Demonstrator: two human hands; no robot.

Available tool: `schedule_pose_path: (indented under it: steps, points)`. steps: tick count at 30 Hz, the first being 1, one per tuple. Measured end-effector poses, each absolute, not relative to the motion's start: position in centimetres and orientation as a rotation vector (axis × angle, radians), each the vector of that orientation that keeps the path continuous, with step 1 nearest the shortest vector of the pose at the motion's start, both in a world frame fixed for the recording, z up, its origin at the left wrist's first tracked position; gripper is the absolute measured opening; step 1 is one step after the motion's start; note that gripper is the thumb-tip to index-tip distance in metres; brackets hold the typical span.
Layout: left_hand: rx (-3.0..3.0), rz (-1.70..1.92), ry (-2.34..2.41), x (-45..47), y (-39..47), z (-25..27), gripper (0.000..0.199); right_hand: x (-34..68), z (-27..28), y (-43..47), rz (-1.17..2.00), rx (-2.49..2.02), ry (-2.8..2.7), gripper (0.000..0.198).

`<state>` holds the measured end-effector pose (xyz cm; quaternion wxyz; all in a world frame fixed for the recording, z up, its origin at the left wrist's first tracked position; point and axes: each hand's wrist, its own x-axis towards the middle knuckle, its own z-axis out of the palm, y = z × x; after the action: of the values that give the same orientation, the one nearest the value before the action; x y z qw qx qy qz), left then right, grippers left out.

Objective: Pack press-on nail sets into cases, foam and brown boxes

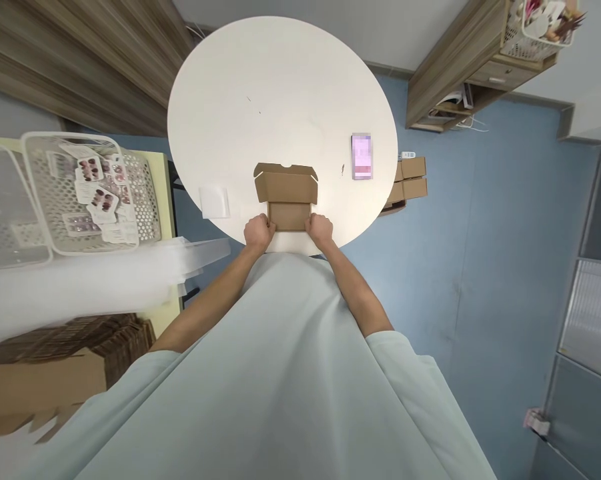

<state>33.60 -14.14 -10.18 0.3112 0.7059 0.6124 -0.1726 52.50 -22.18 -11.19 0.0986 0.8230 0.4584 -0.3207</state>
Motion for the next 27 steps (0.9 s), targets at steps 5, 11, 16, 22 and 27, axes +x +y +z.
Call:
schedule_pose_path:
  steps: [5,11,16,22,27]
  points:
    - [1.768,-0.229,1.614,31.1,-13.8,-9.8,0.027,52.7,-9.9,-22.6,-0.898,2.521,1.267,0.049]
    - [1.671,0.222,1.968,23.5,-7.8,-10.5,0.012,53.3,-7.1,-24.9,-0.908,2.727,1.146,0.057]
    - [1.518,0.104,2.061,20.9,-3.5,-11.9,0.044,53.0,-5.5,-26.5,-0.94,2.798,1.087,0.05]
    - [1.467,0.029,2.068,21.6,-2.8,-11.8,0.06,52.5,-4.3,-26.8,-0.957,2.855,1.101,0.043]
    - [1.47,0.088,2.053,22.4,-3.3,-10.5,0.053,52.3,-3.6,-26.0,-1.026,2.853,1.225,0.038]
